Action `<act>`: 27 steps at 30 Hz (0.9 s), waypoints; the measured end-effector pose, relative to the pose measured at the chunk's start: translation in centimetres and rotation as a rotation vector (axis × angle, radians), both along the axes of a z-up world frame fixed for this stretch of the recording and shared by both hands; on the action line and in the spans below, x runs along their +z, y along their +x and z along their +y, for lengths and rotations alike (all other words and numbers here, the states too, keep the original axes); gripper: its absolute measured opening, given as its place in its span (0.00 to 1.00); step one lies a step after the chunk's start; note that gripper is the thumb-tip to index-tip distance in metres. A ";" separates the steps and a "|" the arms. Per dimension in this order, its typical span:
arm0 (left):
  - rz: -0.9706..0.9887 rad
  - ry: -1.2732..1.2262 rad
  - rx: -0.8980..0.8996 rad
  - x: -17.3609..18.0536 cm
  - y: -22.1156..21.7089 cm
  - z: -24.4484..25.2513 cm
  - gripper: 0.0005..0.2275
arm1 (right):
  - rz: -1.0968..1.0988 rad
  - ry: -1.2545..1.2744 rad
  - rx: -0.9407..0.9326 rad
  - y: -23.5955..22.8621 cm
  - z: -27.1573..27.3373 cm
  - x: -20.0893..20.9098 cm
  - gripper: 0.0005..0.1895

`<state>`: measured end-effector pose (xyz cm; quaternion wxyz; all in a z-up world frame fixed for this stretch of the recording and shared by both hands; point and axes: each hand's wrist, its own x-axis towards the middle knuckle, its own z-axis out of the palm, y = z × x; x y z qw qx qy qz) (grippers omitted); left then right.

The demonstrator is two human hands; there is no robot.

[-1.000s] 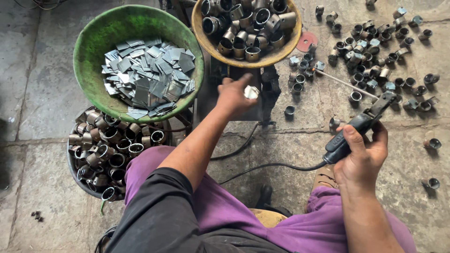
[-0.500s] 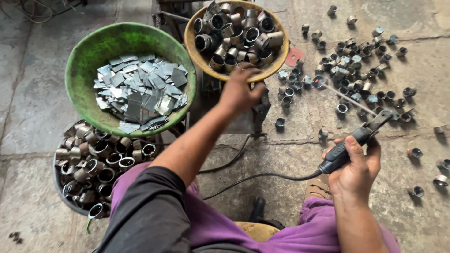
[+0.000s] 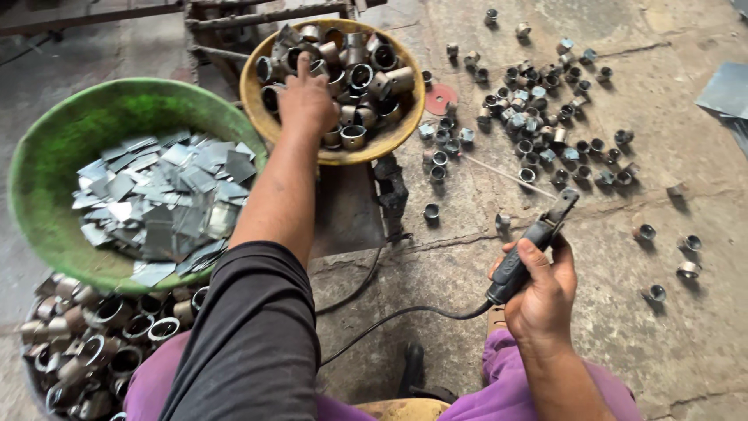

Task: The person sits on the floor and uses a handheld welding tool to attach small metal plates to cylindrical metal pieces. They pick up a cylinder, place a plate on it, weld the joint, and then drop the finished piece into a nearby yellow bowl.

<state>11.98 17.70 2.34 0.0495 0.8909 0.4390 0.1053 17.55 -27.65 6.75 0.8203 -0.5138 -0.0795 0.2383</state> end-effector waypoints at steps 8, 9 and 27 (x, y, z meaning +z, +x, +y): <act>0.242 0.134 -0.037 -2.0 -1.0 4.6 0.11 | 0.057 -0.014 0.026 0.3 0.4 0.7 0.21; 0.218 0.160 -0.074 -2.3 -1.3 4.8 0.11 | 0.062 -0.015 0.024 0.3 0.4 0.8 0.20; -0.555 -0.561 -0.233 5.5 -14.7 -18.2 0.22 | -0.010 -0.025 0.065 -0.6 1.7 -1.6 0.24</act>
